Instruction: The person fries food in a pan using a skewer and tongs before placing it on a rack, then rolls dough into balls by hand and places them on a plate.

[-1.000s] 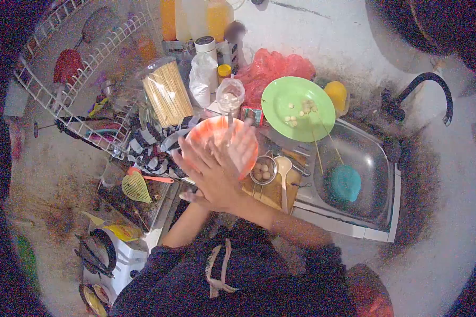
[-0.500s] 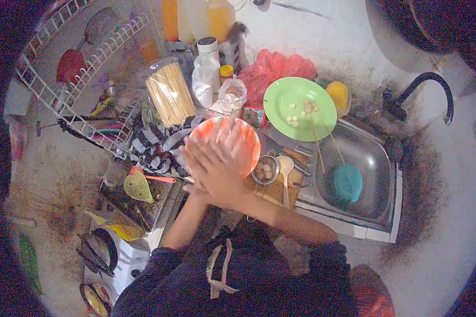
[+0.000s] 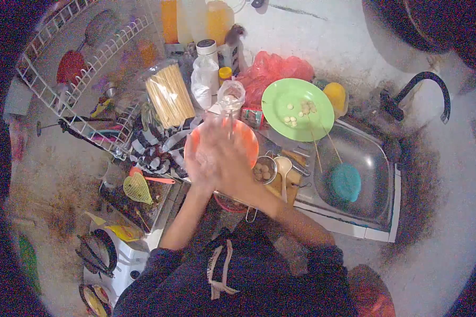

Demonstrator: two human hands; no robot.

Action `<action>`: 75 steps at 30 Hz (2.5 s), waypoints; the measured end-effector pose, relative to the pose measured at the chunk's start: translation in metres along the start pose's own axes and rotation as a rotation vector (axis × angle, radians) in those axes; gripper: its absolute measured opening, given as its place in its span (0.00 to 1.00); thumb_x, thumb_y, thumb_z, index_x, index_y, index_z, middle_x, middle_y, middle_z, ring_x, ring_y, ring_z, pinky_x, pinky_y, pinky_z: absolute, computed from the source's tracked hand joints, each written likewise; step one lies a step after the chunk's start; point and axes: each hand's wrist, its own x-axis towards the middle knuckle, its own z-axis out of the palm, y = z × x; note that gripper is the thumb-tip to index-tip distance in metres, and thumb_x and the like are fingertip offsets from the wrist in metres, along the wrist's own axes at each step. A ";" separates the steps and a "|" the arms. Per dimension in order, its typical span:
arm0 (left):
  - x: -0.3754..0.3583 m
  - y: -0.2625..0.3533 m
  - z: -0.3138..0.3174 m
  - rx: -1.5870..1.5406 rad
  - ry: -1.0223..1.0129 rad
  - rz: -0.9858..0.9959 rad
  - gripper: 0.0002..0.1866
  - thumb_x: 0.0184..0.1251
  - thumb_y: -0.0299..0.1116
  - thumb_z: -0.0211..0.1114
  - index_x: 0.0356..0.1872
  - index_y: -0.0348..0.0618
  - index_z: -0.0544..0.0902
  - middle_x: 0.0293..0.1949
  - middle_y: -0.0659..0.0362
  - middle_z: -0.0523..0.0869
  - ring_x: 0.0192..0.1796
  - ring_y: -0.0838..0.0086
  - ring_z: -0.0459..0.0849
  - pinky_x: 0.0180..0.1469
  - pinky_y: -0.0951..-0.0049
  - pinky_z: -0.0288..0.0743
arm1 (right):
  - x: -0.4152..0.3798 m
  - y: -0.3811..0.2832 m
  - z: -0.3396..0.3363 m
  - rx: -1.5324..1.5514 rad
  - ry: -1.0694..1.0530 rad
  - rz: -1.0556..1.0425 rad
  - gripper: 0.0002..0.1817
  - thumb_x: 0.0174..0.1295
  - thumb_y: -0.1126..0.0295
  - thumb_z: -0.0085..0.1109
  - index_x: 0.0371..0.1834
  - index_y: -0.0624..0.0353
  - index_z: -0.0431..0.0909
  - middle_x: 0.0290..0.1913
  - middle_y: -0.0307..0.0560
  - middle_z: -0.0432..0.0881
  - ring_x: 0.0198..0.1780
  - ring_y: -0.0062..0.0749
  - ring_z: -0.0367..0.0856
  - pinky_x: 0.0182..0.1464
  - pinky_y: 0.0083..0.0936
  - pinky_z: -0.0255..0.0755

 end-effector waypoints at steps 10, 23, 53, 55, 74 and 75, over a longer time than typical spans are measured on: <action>0.005 -0.015 0.023 0.566 0.011 0.253 0.34 0.66 0.57 0.26 0.67 0.46 0.41 0.69 0.59 0.41 0.70 0.70 0.41 0.68 0.70 0.32 | -0.002 -0.051 -0.031 0.434 0.231 0.254 0.42 0.58 0.41 0.23 0.67 0.61 0.33 0.69 0.53 0.34 0.70 0.42 0.30 0.67 0.40 0.22; 0.003 -0.021 0.033 0.557 -0.096 0.289 0.38 0.62 0.60 0.30 0.67 0.49 0.37 0.69 0.56 0.38 0.70 0.67 0.35 0.68 0.64 0.24 | -0.016 -0.032 -0.003 1.135 0.234 0.242 0.42 0.61 0.49 0.34 0.66 0.58 0.21 0.69 0.47 0.21 0.70 0.36 0.22 0.67 0.33 0.21; -0.008 -0.019 0.037 0.268 -0.062 0.172 0.31 0.67 0.50 0.31 0.67 0.48 0.40 0.69 0.56 0.41 0.70 0.65 0.41 0.68 0.65 0.34 | -0.014 -0.005 -0.012 0.471 0.226 0.067 0.43 0.59 0.44 0.34 0.66 0.66 0.34 0.68 0.63 0.35 0.70 0.50 0.34 0.67 0.43 0.29; -0.016 -0.027 0.037 0.382 -0.097 0.024 0.30 0.68 0.49 0.31 0.67 0.49 0.40 0.69 0.56 0.40 0.70 0.66 0.39 0.68 0.66 0.33 | 0.006 0.007 -0.031 0.439 0.351 0.079 0.43 0.59 0.44 0.32 0.66 0.66 0.34 0.68 0.62 0.35 0.70 0.50 0.33 0.67 0.43 0.27; 0.123 -0.084 0.079 0.392 -0.136 -0.095 0.37 0.64 0.59 0.30 0.66 0.41 0.46 0.66 0.56 0.53 0.68 0.70 0.50 0.68 0.71 0.40 | 0.058 0.090 -0.108 0.443 0.346 0.035 0.31 0.66 0.57 0.24 0.67 0.63 0.34 0.69 0.56 0.36 0.70 0.45 0.32 0.68 0.38 0.26; 0.140 -0.081 0.074 0.354 -0.139 -0.049 0.37 0.64 0.59 0.30 0.66 0.41 0.46 0.66 0.55 0.52 0.68 0.69 0.50 0.68 0.70 0.40 | 0.056 0.094 -0.110 0.269 0.256 0.000 0.31 0.66 0.56 0.24 0.67 0.63 0.33 0.69 0.56 0.35 0.70 0.47 0.31 0.68 0.38 0.28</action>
